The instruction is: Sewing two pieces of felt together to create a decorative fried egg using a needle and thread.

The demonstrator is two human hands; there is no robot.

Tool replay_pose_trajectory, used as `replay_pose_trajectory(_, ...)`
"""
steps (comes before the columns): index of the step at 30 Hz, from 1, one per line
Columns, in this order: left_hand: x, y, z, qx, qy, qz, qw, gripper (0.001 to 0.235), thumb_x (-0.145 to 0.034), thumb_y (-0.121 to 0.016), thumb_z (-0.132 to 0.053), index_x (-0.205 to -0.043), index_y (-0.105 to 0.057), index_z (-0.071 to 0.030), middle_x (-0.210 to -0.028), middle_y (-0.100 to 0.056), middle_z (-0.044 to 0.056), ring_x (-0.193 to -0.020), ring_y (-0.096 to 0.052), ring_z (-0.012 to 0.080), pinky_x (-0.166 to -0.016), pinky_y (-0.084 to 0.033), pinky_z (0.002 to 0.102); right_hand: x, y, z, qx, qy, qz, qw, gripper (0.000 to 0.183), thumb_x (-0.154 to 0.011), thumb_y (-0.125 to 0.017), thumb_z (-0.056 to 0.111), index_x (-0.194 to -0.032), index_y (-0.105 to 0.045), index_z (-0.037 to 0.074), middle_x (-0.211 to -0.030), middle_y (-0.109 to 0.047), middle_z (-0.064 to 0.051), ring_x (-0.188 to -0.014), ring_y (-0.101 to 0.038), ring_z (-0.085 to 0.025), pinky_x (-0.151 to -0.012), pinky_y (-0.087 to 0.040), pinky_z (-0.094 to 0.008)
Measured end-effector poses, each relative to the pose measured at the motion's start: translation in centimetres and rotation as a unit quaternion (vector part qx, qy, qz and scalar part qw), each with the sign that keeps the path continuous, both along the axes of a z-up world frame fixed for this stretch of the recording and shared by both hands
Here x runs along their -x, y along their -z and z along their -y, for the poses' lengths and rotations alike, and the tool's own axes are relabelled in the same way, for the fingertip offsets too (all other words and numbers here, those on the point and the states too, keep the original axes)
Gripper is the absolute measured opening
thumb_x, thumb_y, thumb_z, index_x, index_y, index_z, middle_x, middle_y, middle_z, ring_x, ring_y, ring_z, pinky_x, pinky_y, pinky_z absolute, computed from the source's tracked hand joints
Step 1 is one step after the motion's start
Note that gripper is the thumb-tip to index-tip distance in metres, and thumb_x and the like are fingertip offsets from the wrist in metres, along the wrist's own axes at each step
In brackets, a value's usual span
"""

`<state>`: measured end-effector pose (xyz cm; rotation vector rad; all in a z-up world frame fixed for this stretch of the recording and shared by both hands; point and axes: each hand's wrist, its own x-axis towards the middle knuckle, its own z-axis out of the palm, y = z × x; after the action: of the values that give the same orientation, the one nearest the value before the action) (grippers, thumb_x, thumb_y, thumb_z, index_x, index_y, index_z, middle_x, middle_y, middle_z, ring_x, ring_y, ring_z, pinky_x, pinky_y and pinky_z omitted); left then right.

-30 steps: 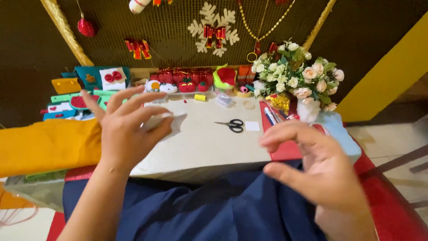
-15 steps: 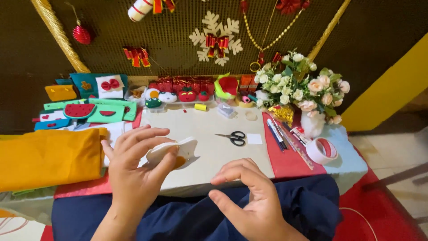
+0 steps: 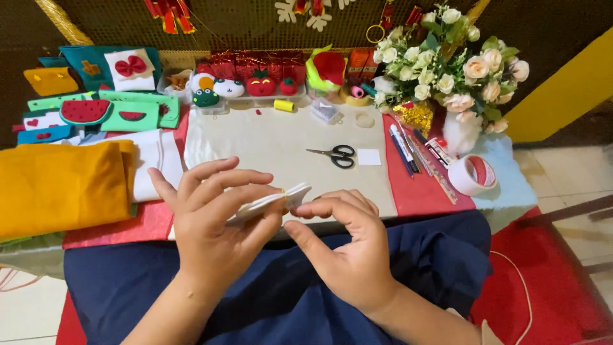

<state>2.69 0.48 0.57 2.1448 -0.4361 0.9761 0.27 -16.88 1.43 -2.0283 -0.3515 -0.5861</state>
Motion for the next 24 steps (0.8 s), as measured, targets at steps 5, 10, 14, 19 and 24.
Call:
replay_pose_trajectory(5,-0.2,0.4,-0.3,-0.018,0.008,0.034,0.999,0.013,-0.087,-0.085,-0.028,-0.085,-0.072,-0.026,-0.099,-0.074,-0.010,-0.119,-0.063,0.0229,-0.121,0.005,0.069,-0.2,0.4,0.0,-0.015,0.012,0.007,1.000,0.006,-0.085,-0.081,0.017,-0.084,-0.075,0.018,-0.081,-0.074,0.005,-0.079,-0.069,-0.012,-0.084,-0.050,-0.029)
replay_pose_trajectory(10,-0.4,0.4,-0.8,-0.009,-0.026,0.026,0.999,0.010,-0.085,-0.086,-0.024,-0.088,-0.076,-0.025,-0.103,-0.074,-0.009,-0.120,-0.062,0.0227,-0.117,0.002,0.079,0.1,0.9,0.5,-0.071,-0.025,0.013,0.997,0.009,-0.087,-0.076,0.008,-0.081,-0.072,0.014,-0.087,-0.067,-0.002,-0.086,-0.068,-0.015,-0.085,-0.053,-0.028)
replay_pose_trajectory(14,-0.9,0.6,-1.8,-0.007,-0.068,0.020,0.997,0.014,-0.085,-0.089,-0.023,-0.089,-0.077,-0.026,-0.106,-0.074,-0.010,-0.120,-0.063,0.0196,-0.119,0.002,0.078,0.5,1.0,1.9,-0.145,-0.101,0.042,0.983,0.016,-0.086,-0.063,-0.002,-0.077,-0.058,0.010,-0.109,-0.072,-0.016,-0.093,-0.069,-0.023,-0.090,-0.057,-0.036)
replay_pose_trajectory(19,-2.1,1.7,-3.9,0.034,-0.062,0.010,0.997,0.014,-0.087,-0.089,-0.017,-0.093,-0.077,-0.020,-0.107,-0.074,-0.003,-0.115,-0.066,0.0184,-0.128,0.001,0.067,0.9,1.0,4.7,-0.336,-0.163,0.059,0.926,0.008,-0.087,-0.056,0.000,-0.085,-0.055,0.008,-0.090,-0.070,-0.022,-0.075,-0.072,-0.029,-0.086,-0.060,-0.042)
replay_pose_trajectory(24,-2.6,2.0,-5.1,0.052,-0.066,0.021,0.996,0.011,-0.092,-0.086,-0.008,-0.090,-0.076,-0.013,-0.106,-0.073,0.003,-0.109,-0.068,0.0188,-0.133,-0.010,0.062,0.3,0.1,8.1,-0.423,-0.151,0.076,0.890,0.007,-0.087,-0.056,0.002,-0.091,-0.054,0.008,-0.078,-0.067,-0.018,-0.066,-0.069,-0.026,-0.088,-0.063,-0.047)
